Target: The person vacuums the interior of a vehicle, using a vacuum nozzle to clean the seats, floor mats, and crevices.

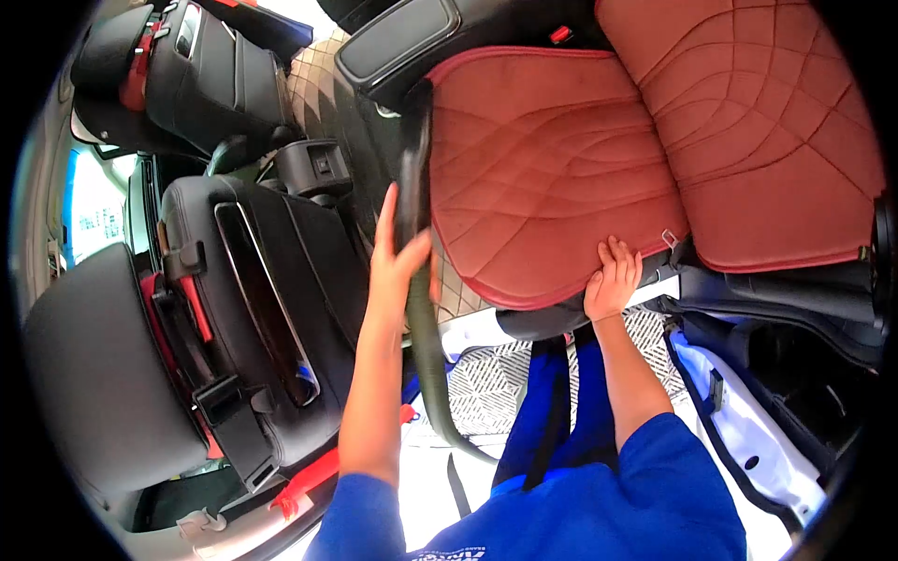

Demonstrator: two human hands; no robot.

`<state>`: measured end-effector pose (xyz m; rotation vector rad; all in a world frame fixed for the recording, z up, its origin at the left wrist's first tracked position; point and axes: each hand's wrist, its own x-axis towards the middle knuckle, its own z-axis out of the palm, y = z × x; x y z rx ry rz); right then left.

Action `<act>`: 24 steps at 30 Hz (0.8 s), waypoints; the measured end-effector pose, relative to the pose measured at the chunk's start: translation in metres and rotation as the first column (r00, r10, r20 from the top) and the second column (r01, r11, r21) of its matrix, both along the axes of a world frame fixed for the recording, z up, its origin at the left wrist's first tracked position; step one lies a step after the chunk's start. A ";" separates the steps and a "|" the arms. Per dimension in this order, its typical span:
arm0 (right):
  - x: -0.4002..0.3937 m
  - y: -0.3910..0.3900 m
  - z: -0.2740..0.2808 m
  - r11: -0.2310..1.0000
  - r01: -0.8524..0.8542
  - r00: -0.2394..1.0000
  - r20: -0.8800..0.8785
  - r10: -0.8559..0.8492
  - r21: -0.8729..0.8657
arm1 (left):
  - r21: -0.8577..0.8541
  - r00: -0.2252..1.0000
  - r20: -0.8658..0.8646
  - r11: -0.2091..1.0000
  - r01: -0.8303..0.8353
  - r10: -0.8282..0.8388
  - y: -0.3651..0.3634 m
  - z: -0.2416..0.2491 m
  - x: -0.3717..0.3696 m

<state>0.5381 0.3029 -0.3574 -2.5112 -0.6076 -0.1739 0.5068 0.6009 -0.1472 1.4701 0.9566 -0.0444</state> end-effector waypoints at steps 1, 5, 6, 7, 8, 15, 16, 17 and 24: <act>0.000 -0.001 0.013 0.999 -0.029 0.999 -0.039 0.029 0.018 | 0.064 0.999 -0.028 0.998 0.021 -0.019 -0.011 -0.016 -0.011; 0.008 -0.001 0.066 0.966 -0.258 0.944 -0.209 0.255 0.014 | 0.020 0.995 -0.100 1.000 0.013 -0.011 -0.083 -0.025 -0.117; 0.008 0.002 0.076 0.938 -0.345 0.902 -0.270 0.337 0.019 | 0.011 0.986 -0.162 0.999 0.044 -0.041 -0.100 -0.017 -0.152; 0.013 0.007 0.084 0.905 -0.425 0.861 -0.326 0.391 -0.035 | -0.055 0.977 -0.210 0.998 0.013 -0.024 -0.116 -0.001 -0.183; 0.017 0.013 0.093 0.906 -0.423 0.861 -0.324 0.391 -0.031 | -0.122 0.966 -0.258 0.992 -0.018 -0.014 -0.126 0.016 -0.205; 0.012 0.019 0.077 0.653 -0.651 0.757 -0.267 0.596 -0.388 | -0.276 0.996 -0.094 0.961 -0.032 0.006 -0.090 0.111 -0.190; 0.007 0.014 0.070 0.647 -0.652 0.756 -0.273 0.595 -0.394 | -0.220 0.999 -0.046 0.975 0.005 -0.016 -0.080 0.104 -0.168; 0.004 0.011 0.060 0.660 -0.632 0.765 -0.190 0.616 -0.406 | -0.286 0.998 0.057 0.958 -0.009 0.027 -0.074 0.097 -0.138; -0.021 -0.021 0.066 0.779 -0.590 0.807 -0.151 0.571 -0.212 | 0.111 0.980 -0.194 0.991 0.069 -0.046 -0.102 -0.005 -0.091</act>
